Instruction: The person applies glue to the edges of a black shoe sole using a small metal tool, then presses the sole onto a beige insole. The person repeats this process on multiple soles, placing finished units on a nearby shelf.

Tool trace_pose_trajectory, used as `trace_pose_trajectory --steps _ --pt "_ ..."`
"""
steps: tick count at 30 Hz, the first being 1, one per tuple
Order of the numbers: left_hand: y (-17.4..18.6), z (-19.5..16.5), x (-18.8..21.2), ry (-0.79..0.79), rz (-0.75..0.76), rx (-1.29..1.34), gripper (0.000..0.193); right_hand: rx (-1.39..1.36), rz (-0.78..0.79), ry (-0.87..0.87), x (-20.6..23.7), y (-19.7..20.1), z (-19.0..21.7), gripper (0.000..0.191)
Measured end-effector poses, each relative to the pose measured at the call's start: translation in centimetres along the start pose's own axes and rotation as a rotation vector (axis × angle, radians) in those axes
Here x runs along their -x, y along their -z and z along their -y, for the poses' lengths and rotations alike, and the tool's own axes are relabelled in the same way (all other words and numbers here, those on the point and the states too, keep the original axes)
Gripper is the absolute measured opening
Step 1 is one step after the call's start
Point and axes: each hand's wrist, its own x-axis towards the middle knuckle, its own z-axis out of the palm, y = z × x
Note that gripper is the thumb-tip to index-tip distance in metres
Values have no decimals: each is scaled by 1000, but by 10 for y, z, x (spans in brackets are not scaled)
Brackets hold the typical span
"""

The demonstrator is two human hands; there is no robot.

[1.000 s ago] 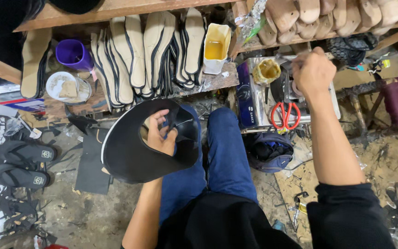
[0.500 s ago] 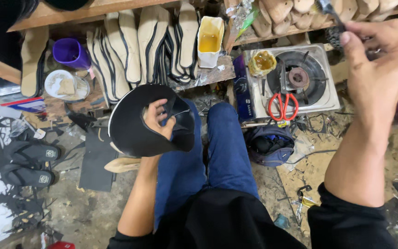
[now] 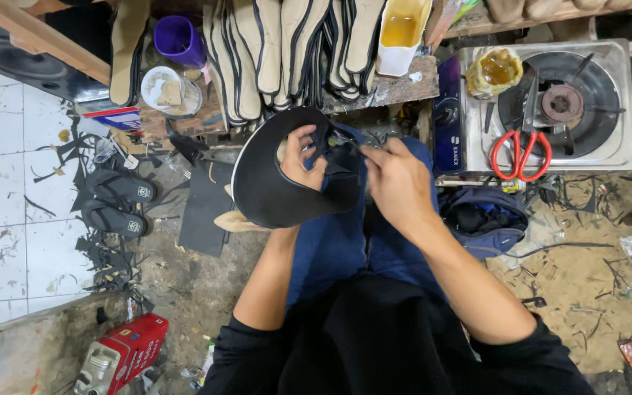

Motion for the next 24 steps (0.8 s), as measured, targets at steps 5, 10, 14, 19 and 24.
trace_pose_trajectory --steps 5,10,14,19,24 --pt "2 0 1 -64 64 49 60 -83 83 17 -9 -27 -6 22" --pt "8 0 1 -26 59 48 58 24 218 42 2 -17 -10 22" --pt "8 -4 1 -13 57 56 58 178 270 116 0 5 -16 28" --pt "5 -6 -2 19 62 -91 58 244 306 185 -10 8 -20 27" --pt "4 2 -8 -54 39 -227 57 323 53 349 -18 1 -24 26"
